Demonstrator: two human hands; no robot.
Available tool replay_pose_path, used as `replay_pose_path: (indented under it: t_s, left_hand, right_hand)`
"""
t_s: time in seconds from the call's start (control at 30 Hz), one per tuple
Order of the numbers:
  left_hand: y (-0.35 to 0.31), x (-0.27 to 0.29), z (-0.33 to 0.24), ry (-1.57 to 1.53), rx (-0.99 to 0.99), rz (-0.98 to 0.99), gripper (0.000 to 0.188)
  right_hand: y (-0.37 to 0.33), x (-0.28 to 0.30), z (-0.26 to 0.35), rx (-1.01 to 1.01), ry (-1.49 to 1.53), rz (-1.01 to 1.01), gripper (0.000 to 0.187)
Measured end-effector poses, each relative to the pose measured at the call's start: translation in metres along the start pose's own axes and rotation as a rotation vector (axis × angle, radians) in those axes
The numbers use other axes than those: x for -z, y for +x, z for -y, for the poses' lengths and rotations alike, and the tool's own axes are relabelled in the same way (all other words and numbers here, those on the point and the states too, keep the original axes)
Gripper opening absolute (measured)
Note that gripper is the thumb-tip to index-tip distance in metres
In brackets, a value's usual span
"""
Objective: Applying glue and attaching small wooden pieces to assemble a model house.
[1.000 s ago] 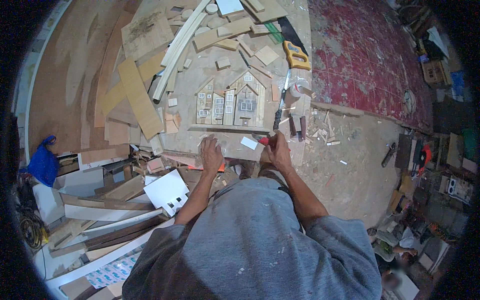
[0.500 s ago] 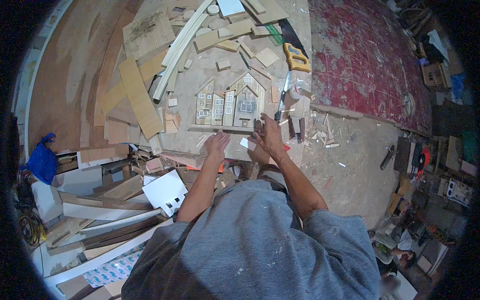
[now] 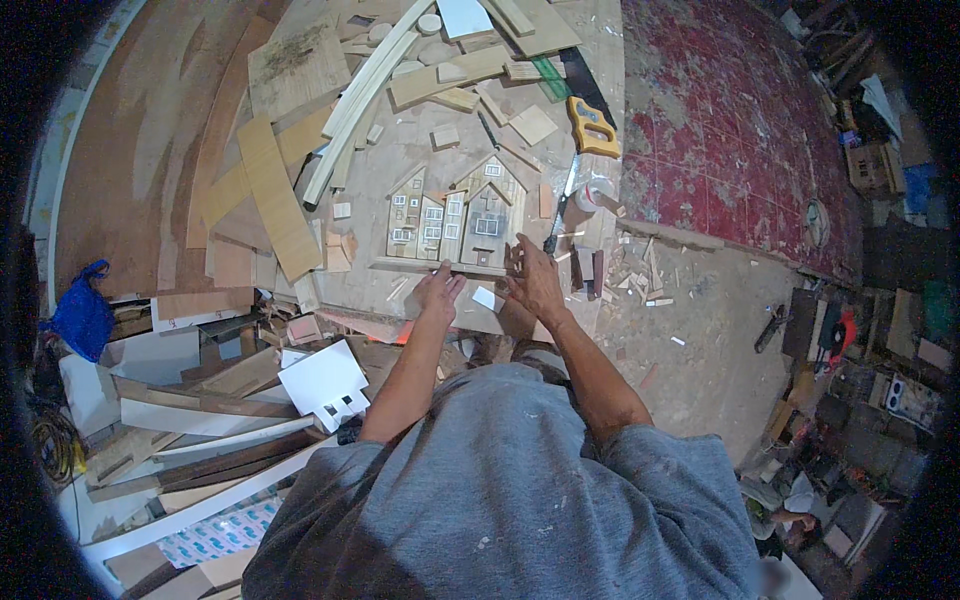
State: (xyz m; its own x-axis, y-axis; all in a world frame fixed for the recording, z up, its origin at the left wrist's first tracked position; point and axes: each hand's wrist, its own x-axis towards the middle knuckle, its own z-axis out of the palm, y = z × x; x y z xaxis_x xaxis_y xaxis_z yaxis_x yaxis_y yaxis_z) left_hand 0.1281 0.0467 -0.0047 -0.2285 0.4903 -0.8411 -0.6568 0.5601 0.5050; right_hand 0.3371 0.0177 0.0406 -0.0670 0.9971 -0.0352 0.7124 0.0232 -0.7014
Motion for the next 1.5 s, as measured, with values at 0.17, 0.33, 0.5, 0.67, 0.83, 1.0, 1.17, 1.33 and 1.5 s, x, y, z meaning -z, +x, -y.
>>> replay_pose_path:
  t_s: [0.17,0.33,0.5,0.67,0.83,1.0,1.17,1.33,1.5]
  left_hand:
    - [0.001,-0.001,0.001,-0.039,-0.003,-0.019,0.058]
    - [-0.002,-0.003,0.001,-0.041,-0.012,-0.055,0.044]
    - [-0.001,0.001,0.000,-0.047,-0.025,-0.048,0.044]
    - [0.002,0.001,0.001,-0.071,-0.021,-0.061,0.046]
    - [0.004,0.004,-0.001,0.018,-0.010,-0.003,0.039]
    - [0.006,0.000,0.003,-0.006,-0.013,-0.054,0.044]
    - [0.009,0.006,0.005,-0.068,-0.036,-0.011,0.048]
    - [-0.004,-0.010,0.006,-0.082,-0.065,-0.199,0.045]
    - [0.002,-0.001,0.003,-0.045,-0.055,-0.188,0.053]
  right_hand:
    - [0.003,0.009,0.000,-0.037,0.107,0.070,0.090]
    - [0.001,0.007,-0.008,-0.028,0.110,0.080,0.087]
    - [-0.001,0.005,-0.016,-0.078,0.185,0.118,0.081]
    - [-0.007,0.001,-0.018,-0.115,0.016,0.166,0.073]
    - [-0.005,0.004,-0.017,-0.136,-0.051,0.188,0.068]
    - [-0.007,0.006,-0.027,-0.110,-0.027,0.222,0.070]
    - [-0.004,0.015,-0.022,-0.083,0.015,0.280,0.078]
    - [0.013,0.033,-0.030,-0.050,0.099,0.297,0.093]
    - [0.046,0.045,-0.024,-0.112,0.148,0.281,0.090]
